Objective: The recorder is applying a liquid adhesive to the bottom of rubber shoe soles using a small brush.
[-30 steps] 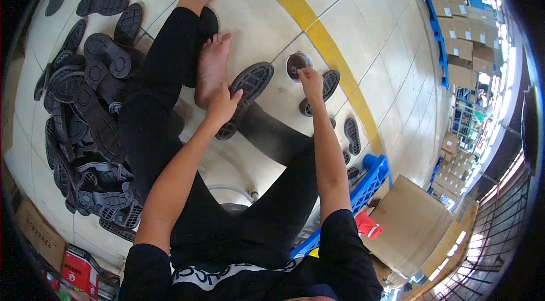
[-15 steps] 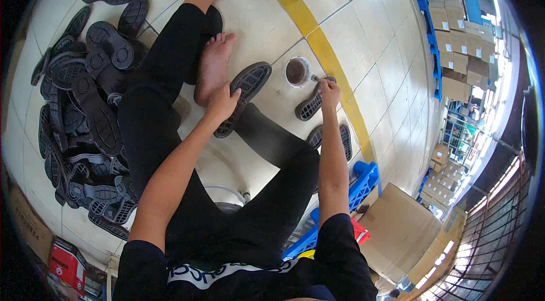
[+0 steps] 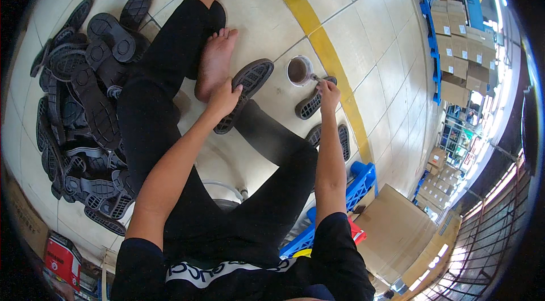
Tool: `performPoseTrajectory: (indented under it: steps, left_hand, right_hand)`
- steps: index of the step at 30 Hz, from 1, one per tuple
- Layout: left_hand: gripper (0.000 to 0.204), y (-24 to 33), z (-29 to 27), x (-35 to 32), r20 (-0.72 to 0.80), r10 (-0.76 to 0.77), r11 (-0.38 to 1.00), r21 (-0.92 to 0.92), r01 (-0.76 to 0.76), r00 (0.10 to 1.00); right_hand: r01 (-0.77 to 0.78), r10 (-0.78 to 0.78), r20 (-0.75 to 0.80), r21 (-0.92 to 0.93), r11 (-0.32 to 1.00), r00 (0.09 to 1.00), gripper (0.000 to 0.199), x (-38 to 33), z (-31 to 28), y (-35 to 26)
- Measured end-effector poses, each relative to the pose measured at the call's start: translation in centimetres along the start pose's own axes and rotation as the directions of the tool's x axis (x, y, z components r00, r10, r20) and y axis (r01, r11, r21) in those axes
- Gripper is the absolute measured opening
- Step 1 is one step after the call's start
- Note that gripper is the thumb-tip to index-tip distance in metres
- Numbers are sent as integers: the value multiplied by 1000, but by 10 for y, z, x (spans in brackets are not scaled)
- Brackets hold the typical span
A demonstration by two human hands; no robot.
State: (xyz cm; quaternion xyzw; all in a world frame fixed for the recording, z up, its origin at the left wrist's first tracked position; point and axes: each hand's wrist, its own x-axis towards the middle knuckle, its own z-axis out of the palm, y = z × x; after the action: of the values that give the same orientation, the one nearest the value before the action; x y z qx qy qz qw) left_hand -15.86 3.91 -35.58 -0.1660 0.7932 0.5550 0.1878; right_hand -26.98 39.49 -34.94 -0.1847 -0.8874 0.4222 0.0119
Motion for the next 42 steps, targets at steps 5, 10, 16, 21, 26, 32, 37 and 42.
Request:
performPoseTrajectory:
  steps: [5,10,16,21,26,32,37,42]
  left_hand:
    - [37,-2,2,0,-18,22,999,-42,-23,1000]
    - [38,0,0,0,-7,-26,999,-37,25,1000]
    - [38,7,-3,-3,-1,-41,999,-25,41,999]
    - [38,4,-2,0,-16,-20,1000,18,20,1000]
    - [37,8,-14,2,192,-71,918,-371,139,979]
    - [46,53,-44,-37,642,153,313,-753,579,752]
    - [61,96,-60,-120,630,286,481,-746,460,722]
    - [68,116,-66,-216,558,387,586,-763,271,734]
  right_hand:
    - [1,3,28,-124,992,1000,22,1,-4,7]
    - [46,-39,34,-234,971,999,23,5,-6,16]
    - [-6,25,104,-176,984,994,21,0,-9,-5]
    - [332,-355,-199,-141,933,913,26,-15,-3,-46]
    - [41,-89,-166,-271,962,982,24,-44,29,-72]
    - [-352,197,312,909,223,930,15,-145,-7,-132]
    - [-492,124,488,871,-1,864,18,-250,-52,-180]
    - [-462,-24,462,886,-21,887,23,-320,-89,-216]
